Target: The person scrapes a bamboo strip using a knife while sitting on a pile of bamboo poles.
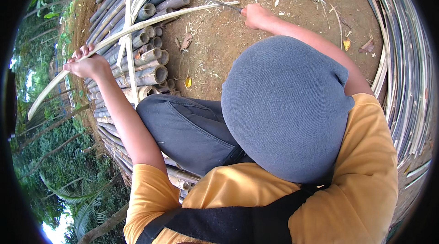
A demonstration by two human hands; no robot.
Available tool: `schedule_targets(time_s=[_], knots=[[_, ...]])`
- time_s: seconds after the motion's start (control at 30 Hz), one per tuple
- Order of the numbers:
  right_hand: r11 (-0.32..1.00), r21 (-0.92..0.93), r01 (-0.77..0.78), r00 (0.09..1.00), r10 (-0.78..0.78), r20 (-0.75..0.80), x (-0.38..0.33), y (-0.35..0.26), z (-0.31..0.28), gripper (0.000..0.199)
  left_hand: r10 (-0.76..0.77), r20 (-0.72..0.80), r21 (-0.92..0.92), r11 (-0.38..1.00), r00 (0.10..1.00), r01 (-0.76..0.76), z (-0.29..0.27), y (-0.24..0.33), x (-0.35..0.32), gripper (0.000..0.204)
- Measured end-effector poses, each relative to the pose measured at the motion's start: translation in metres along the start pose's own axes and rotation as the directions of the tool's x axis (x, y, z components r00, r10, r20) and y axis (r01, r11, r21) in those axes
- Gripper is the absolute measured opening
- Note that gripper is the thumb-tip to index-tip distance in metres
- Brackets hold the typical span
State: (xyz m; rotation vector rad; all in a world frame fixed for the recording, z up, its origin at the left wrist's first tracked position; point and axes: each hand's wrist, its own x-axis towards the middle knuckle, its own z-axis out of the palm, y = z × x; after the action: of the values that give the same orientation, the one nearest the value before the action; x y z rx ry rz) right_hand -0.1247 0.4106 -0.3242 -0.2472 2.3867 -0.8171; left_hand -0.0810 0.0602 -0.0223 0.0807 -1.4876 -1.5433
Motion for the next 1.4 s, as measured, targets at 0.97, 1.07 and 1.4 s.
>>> schedule_targets(time_s=[0.97,1.07,1.4], knots=[[0.980,0.138,0.145,0.989,-0.139,-0.048,-0.041,-0.053,-0.017,0.005,-0.059,-0.040,-0.144,0.988,0.997,0.053,0.008,0.015,-0.017,0.046],[0.986,0.049,0.158,0.987,-0.157,-0.019,-0.046,-0.074,-0.031,0.011,-0.085,-0.089,-0.125,0.989,0.992,0.073,-0.005,0.010,-0.013,0.047],[0.998,-0.065,0.019,0.998,-0.014,0.063,-0.006,-0.033,-0.024,0.022,-0.094,-0.073,-0.144,0.986,0.993,0.083,-0.002,0.011,-0.011,0.049]])
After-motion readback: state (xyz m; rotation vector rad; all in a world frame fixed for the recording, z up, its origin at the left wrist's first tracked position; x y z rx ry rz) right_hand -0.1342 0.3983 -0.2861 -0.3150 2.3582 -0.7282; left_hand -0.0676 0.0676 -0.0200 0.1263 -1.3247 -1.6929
